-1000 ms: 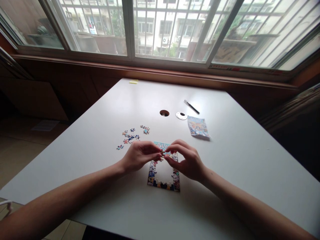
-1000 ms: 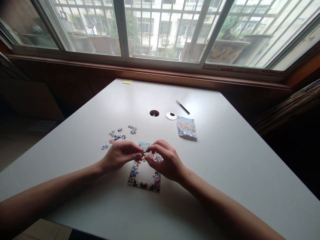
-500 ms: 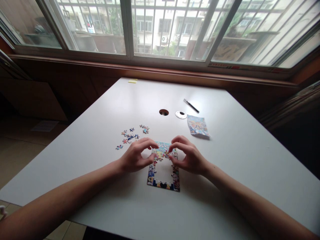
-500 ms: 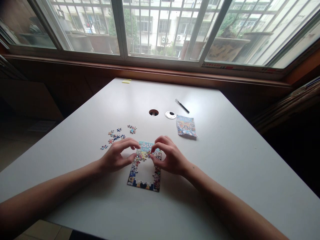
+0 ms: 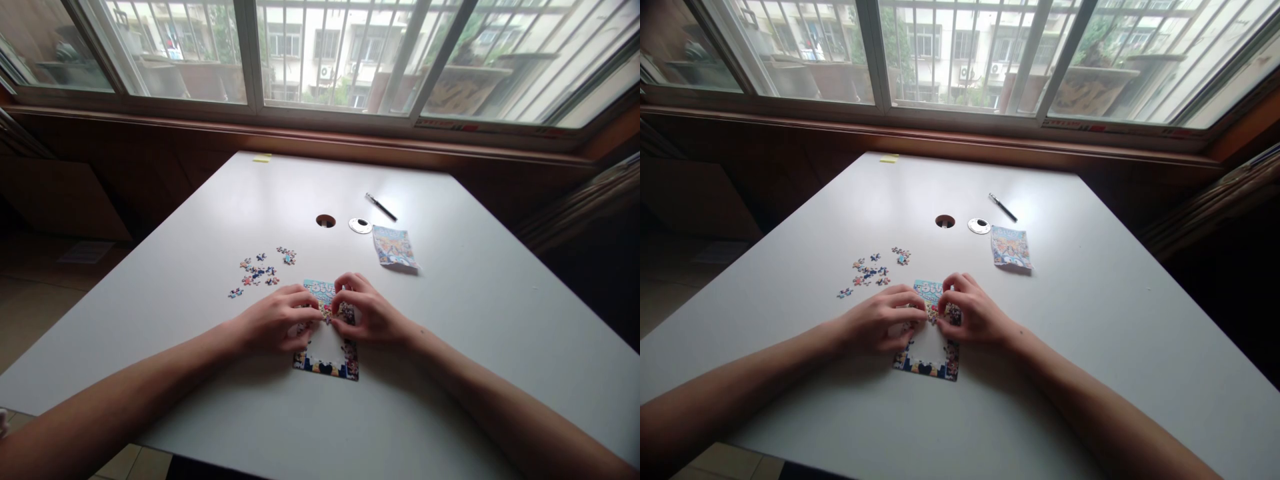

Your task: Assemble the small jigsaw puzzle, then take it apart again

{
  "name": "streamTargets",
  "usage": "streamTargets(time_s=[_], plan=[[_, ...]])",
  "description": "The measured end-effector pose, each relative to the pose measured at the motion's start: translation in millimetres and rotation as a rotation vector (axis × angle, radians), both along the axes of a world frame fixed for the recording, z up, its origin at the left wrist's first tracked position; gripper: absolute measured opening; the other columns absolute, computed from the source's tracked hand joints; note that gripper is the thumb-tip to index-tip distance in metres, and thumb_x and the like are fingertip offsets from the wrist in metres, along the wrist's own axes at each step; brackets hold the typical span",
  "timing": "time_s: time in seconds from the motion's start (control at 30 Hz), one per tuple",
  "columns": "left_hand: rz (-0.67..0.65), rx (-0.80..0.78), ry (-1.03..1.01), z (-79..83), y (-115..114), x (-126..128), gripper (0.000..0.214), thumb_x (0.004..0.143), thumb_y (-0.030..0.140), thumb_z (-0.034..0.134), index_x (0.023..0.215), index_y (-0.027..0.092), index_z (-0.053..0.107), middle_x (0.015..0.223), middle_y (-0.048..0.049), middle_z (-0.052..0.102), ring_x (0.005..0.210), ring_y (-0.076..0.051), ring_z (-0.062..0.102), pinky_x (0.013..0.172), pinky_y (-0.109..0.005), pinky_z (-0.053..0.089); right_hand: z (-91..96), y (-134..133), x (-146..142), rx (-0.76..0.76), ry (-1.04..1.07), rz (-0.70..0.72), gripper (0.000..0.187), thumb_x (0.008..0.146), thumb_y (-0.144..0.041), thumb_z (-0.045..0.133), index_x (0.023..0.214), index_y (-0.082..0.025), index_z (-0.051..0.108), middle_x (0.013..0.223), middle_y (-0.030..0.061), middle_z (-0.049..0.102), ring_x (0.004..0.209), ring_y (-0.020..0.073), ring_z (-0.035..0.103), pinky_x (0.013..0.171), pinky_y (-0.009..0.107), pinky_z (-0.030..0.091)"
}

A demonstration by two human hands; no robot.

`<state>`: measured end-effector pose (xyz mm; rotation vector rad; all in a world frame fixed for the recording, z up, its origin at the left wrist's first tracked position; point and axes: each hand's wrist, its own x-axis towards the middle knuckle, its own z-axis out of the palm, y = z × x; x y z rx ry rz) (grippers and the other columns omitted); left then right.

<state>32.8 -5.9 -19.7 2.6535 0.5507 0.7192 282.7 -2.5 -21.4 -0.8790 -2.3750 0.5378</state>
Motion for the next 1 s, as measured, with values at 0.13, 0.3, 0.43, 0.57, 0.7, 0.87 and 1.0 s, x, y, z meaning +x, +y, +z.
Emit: streamTargets(time_s=[0.13, 0.3, 0.43, 0.57, 0.7, 0.87, 1.0], plan=[[0.001, 0.028, 0.056, -2.0, 0.4, -1.8, 0.042, 0.080, 0.014, 0.059, 0.121, 0.024, 0.062, 0.113, -0.0086, 0.064, 0.104, -0.024, 0.056, 0.092, -0.040, 0.052, -1.8, 0.0, 0.5, 0.004, 0.004, -0.008, 0.013, 0.076, -0.016, 0.071, 0.085, -0.023, 0.064, 0.101, 0.0070, 0.054, 0.094, 0.0226, 0.051, 0.083, 0.039, 0.050], [0.005, 0.043, 0.064, -3.1, 0.0, -1.1, 0.041, 0.080, 0.015, 0.059, 0.120, 0.023, 0.064, 0.114, -0.0089, 0.062, 0.104, -0.025, 0.055, 0.092, -0.039, 0.051, 0.0, 1.3, 2.0, -0.022, 0.030, 0.010, 0.013, 0.077, -0.016, 0.069, 0.088, -0.022, 0.065, 0.101, 0.0070, 0.053, 0.094, 0.0221, 0.052, 0.084, 0.039, 0.049], [0.011, 0.048, 0.070, -2.7, -1.5, -0.1, 0.042, 0.081, 0.019, 0.059, 0.123, 0.024, 0.062, 0.115, -0.0086, 0.062, 0.101, -0.024, 0.054, 0.092, -0.040, 0.050, -0.1, 4.8, 6.1, -0.051, 0.091, 0.025, 0.020, 0.075, -0.007, 0.061, 0.088, -0.021, 0.067, 0.098, 0.0064, 0.051, 0.090, 0.0205, 0.053, 0.081, 0.038, 0.050], [0.034, 0.050, 0.085, -0.5, -3.6, 0.1, 0.039, 0.082, 0.024, 0.059, 0.121, 0.023, 0.062, 0.116, -0.0084, 0.061, 0.103, -0.024, 0.053, 0.092, -0.040, 0.049, -4.2, 7.0, 7.7, -0.013, 0.109, 0.071, 0.033, 0.073, -0.001, 0.057, 0.091, -0.023, 0.072, 0.095, 0.0057, 0.051, 0.086, 0.0197, 0.052, 0.075, 0.036, 0.050], [0.052, 0.050, 0.127, 0.7, -5.1, -0.7, 0.035, 0.083, 0.030, 0.061, 0.117, 0.024, 0.063, 0.118, -0.0083, 0.060, 0.106, -0.026, 0.052, 0.093, -0.042, 0.048, -7.0, 7.1, 6.1, 0.061, 0.074, 0.117, 0.041, 0.073, 0.003, 0.055, 0.095, -0.026, 0.074, 0.093, 0.0053, 0.054, 0.085, 0.0189, 0.051, 0.072, 0.033, 0.049], [0.054, 0.041, 0.156, 0.7, -6.2, 0.2, 0.039, 0.082, 0.031, 0.062, 0.120, 0.024, 0.060, 0.120, -0.0086, 0.059, 0.108, -0.026, 0.051, 0.094, -0.041, 0.047, -6.3, 6.9, 5.0, 0.147, 0.008, 0.122, 0.036, 0.079, 0.001, 0.055, 0.094, -0.026, 0.074, 0.091, 0.0054, 0.057, 0.081, 0.0180, 0.050, 0.069, 0.032, 0.046], [0.071, 0.049, 0.186, -0.1, -6.6, 1.1, 0.048, 0.080, 0.035, 0.063, 0.125, 0.022, 0.056, 0.121, -0.0098, 0.058, 0.111, -0.028, 0.050, 0.096, -0.043, 0.045, -9.3, 7.1, 4.6, 0.108, 0.105, 0.087, 0.034, 0.079, 0.002, 0.054, 0.093, -0.023, 0.073, 0.089, 0.0051, 0.056, 0.080, 0.0168, 0.052, 0.068, 0.030, 0.046]])
